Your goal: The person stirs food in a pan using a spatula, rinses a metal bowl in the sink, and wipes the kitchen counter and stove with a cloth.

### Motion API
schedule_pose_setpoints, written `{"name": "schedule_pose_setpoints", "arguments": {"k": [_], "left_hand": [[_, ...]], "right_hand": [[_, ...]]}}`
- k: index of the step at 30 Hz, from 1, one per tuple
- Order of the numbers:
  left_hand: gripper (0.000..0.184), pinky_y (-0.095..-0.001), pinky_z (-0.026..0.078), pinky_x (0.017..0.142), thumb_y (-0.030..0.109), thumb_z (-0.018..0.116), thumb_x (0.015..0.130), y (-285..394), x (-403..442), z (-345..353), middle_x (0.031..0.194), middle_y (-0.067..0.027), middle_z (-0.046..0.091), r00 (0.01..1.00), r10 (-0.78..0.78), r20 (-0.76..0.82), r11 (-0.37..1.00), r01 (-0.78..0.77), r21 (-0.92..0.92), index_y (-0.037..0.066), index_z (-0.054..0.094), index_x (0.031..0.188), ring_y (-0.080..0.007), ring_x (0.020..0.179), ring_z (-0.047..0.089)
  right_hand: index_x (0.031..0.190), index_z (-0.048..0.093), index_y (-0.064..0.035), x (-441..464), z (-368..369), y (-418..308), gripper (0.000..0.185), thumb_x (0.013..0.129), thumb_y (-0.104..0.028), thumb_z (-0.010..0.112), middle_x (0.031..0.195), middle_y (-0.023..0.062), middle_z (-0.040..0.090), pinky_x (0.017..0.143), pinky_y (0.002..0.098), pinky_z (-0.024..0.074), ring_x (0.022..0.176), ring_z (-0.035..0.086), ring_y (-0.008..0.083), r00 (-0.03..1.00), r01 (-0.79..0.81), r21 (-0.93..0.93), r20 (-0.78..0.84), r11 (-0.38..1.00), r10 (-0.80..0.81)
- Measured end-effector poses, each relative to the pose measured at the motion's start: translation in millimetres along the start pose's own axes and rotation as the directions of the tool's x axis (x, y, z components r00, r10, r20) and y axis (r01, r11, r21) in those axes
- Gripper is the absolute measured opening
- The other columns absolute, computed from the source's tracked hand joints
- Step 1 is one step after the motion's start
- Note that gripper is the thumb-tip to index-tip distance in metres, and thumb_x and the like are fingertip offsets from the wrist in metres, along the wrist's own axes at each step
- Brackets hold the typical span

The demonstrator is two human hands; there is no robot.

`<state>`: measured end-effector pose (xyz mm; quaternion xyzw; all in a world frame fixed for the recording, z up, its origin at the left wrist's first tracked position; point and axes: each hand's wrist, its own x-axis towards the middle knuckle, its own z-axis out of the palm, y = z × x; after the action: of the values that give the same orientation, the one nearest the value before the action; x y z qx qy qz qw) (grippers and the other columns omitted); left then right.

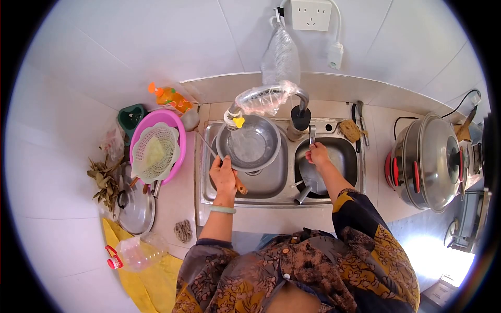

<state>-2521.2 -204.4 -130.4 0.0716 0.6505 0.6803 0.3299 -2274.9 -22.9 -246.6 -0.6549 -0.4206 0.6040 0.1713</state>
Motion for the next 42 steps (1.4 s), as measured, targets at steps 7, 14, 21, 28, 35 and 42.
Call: {"name": "schedule_pose_setpoints", "arguments": {"k": [7,14,21,28,35,42], "left_hand": [[0.009,-0.0204,0.037,0.045,0.010,0.054,0.092,3.1,-1.9,9.4,0.068,0.0039,0.052,0.999,-0.008,-0.032,1.000,0.008,0.005,0.006,0.062,0.090,-0.0048,0.053,0.045],[0.015,-0.0210,0.036,0.043,0.009,0.053,0.091,6.4,-0.1,7.1,0.069,0.0010,0.053,0.999,-0.018,-0.048,0.999,0.020,0.043,0.002,0.062,0.100,-0.0074,0.048,0.044],[0.011,-0.0208,0.036,0.045,0.009,0.053,0.091,10.3,-4.1,9.4,0.068,0.0025,0.053,0.998,-0.025,-0.056,0.999,0.027,0.031,0.005,0.063,0.095,-0.0061,0.050,0.045],[0.012,-0.0206,0.036,0.045,0.011,0.054,0.092,8.1,-1.4,12.5,0.066,0.0028,0.052,0.998,-0.034,-0.052,0.999,0.032,-0.027,0.004,0.063,0.095,-0.0059,0.050,0.044],[0.015,-0.0205,0.036,0.043,0.014,0.059,0.091,12.1,-0.8,8.2,0.066,0.0023,0.050,0.999,-0.032,-0.020,0.999,0.031,-0.006,0.002,0.061,0.101,-0.0063,0.049,0.044],[0.040,-0.0209,0.037,0.043,0.020,0.061,0.091,9.4,-14.9,-2.5,0.072,0.0002,0.052,1.000,-0.017,0.001,0.998,0.017,0.062,0.005,0.048,0.126,-0.0070,0.052,0.048]], "right_hand": [[0.100,0.055,-0.0065,-1.1,-0.2,5.2,0.021,0.096,-0.027,0.049,0.071,0.0056,0.061,0.046,0.0263,0.0444,0.053,0.056,0.0126,1.000,0.002,0.086,-0.012,0.996,-0.001],[0.104,0.054,-0.0048,-76.4,20.8,16.8,0.037,0.091,-0.039,0.056,0.068,0.0066,0.061,0.046,0.0272,0.0445,0.054,0.057,0.0148,0.963,0.018,0.179,0.263,0.984,-0.066],[0.116,0.041,-0.0025,-122.0,76.6,-63.4,0.045,0.092,-0.038,0.055,0.075,0.0131,0.062,0.048,0.0289,0.0472,0.059,0.061,0.0190,0.856,0.059,0.190,0.495,0.980,-0.147],[0.104,0.043,-0.0008,-123.5,90.7,-73.1,0.020,0.089,-0.014,0.047,0.071,0.0124,0.060,0.044,0.0288,0.0457,0.053,0.059,0.0185,0.892,0.142,0.215,0.395,0.966,-0.219],[0.101,0.046,0.0008,-116.4,93.8,-86.4,0.020,0.085,-0.011,0.049,0.067,0.0111,0.058,0.038,0.0283,0.0410,0.045,0.055,0.0168,0.924,0.110,0.225,0.334,0.968,-0.183],[0.098,0.048,0.0020,-120.6,93.6,-90.7,0.019,0.083,-0.010,0.050,0.066,0.0101,0.056,0.035,0.0282,0.0374,0.042,0.053,0.0161,0.938,0.110,0.211,0.302,0.971,-0.171]]}}
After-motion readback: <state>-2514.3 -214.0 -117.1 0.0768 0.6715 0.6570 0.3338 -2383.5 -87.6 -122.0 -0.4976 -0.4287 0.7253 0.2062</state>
